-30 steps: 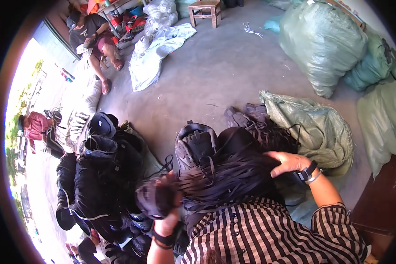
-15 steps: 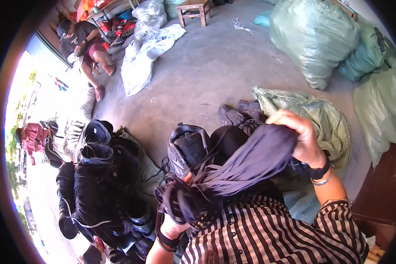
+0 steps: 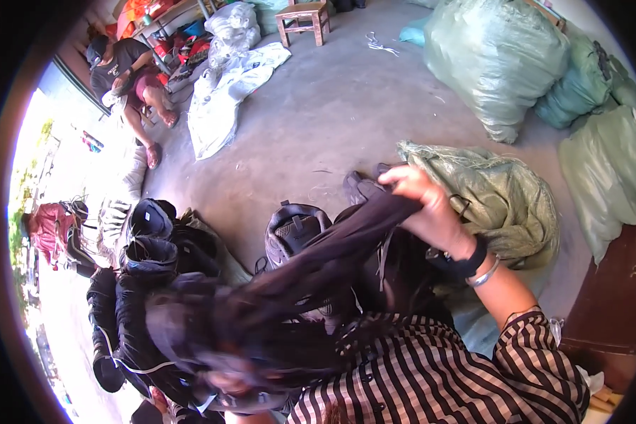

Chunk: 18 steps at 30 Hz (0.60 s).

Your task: The recorder is threading long laces through the eyelets of black athletic shoes and organizing the finished items.

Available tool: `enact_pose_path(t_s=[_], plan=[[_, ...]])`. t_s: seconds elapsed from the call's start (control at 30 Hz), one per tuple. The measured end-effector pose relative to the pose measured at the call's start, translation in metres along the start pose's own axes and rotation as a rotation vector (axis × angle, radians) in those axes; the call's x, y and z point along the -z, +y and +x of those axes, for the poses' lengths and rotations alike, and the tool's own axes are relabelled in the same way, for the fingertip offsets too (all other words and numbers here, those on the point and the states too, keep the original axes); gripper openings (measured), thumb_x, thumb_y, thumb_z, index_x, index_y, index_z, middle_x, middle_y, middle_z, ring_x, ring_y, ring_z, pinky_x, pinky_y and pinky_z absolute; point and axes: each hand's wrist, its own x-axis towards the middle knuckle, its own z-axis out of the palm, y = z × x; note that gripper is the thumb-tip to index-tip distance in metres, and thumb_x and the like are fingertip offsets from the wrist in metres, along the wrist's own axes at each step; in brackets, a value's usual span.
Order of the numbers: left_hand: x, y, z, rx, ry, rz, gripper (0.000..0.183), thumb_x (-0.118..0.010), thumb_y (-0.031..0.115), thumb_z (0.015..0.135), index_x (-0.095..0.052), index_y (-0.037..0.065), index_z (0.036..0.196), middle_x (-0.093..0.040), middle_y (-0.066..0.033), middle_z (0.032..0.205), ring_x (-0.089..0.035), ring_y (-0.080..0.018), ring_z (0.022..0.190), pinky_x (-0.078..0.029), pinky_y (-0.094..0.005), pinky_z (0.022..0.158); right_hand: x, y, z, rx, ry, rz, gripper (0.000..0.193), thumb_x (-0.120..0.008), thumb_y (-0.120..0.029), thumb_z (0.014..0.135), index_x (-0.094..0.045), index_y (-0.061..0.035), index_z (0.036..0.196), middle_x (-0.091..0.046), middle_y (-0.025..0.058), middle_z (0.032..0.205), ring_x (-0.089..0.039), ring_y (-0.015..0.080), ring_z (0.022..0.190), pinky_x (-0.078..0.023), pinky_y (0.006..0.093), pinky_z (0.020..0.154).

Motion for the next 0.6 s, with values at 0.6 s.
enact_pose_path(t_s=[0.6], plan=[[0.078,-0.019,0.042,0.516,0.513,0.144,0.048,-0.042,0.029,0.092,-0.041,0.0,0.131,-0.048,-0.0136,0.129,-0.048,-0.0236,0.118,-0.035,-0.0373,0.102,0.009,-0.023,-0.025,-0.244,0.078,-0.023,0.025,-0.059,0.007,0.065,-0.058,-0.0027,0.088,-0.06,0.0085,0.082,-0.06,0.0162,0.079,-0.047,0.032,0.068]])
